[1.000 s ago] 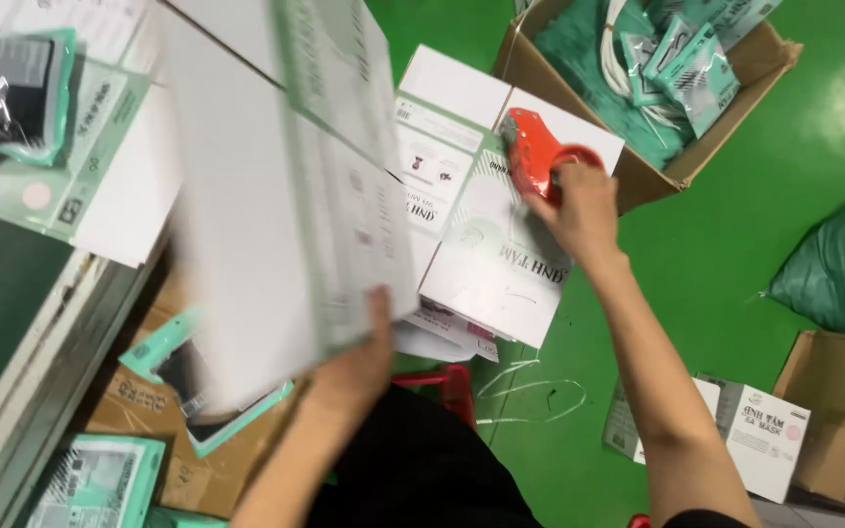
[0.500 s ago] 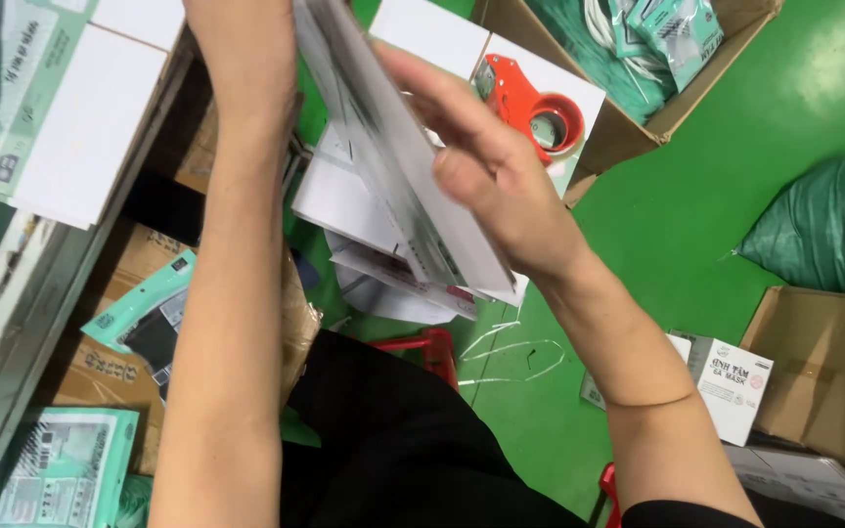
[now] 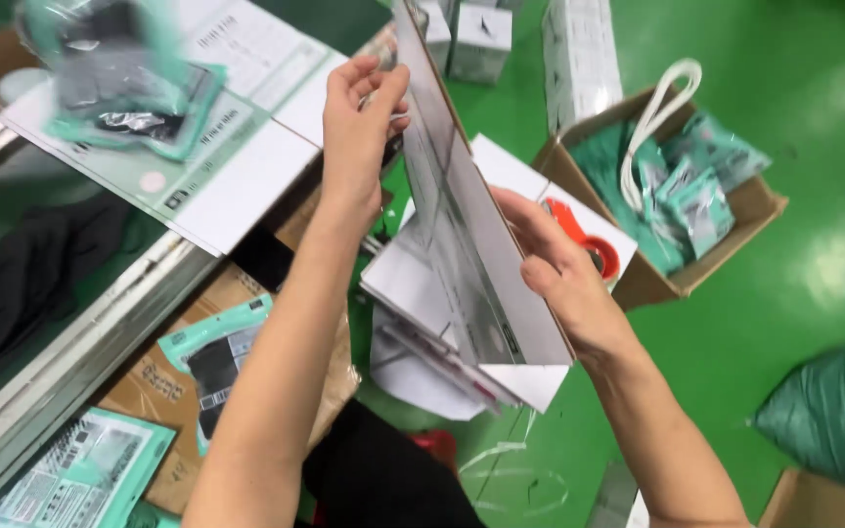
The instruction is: Packing face masks into individual protective pouches and then into cardboard shipping boxes.
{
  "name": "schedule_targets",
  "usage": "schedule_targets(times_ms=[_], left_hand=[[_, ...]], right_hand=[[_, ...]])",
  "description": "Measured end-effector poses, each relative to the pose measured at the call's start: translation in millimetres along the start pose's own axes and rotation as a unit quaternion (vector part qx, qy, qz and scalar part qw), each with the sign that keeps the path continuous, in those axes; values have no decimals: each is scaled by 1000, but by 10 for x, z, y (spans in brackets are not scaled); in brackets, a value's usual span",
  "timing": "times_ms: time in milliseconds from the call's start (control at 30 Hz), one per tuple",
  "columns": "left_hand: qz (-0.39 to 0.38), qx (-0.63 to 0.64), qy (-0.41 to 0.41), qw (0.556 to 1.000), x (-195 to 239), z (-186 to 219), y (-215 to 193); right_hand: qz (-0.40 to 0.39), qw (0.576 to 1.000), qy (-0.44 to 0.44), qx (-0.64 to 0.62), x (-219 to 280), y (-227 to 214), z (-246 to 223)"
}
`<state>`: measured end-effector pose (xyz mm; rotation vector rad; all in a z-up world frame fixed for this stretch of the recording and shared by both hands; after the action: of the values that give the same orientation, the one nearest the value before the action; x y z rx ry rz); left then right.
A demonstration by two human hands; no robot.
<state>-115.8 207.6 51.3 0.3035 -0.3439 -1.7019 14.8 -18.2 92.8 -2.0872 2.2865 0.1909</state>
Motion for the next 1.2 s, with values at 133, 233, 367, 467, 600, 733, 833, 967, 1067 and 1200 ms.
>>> schedule_targets(times_ms=[133,233,367,467,600,733,833,967,1067,1200], left_hand=[[-11,-26,94,995,-11,209,120],[-22,-24,-7,999,-86,-15,93],[-10,-37,-12,999,-65,8,-68],[-39,-45,19,998,-81,160,-114],[-100,-501,232,828,315,956,-9],[-332,-526,114,774,1002,1053,408],[-408,-345,342,773,1034,38,134],[-342,-285,382,810,1693,-80,173],[-201,-220,327,897,1761,-401,131],[-45,-224,234,945,1453,-9,226]], right_hand=[[13,1000,23,12,47,28,57],[18,999,38,-10,43,-22,78],[45,993,87,-70,37,-319,201],[72,993,76,47,145,-680,123],[143,932,1,332,193,-1071,-627],[121,920,77,364,-195,-1301,-528],[153,961,17,231,-355,-1229,149],[311,876,-273,248,-323,-1471,301],[250,918,-164,262,-374,-1419,461],[290,920,-186,185,-255,-2013,1412]])
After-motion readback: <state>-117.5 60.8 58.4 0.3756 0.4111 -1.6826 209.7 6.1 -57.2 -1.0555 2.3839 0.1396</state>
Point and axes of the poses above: each hand's wrist, its own x-axis away from the middle knuckle, its own y-axis out of the palm, z = x × y, the point moved 4 cm from there along -x, towards the middle knuckle, and after that the axes turned 7 degrees about z, right-handed, at the moved point
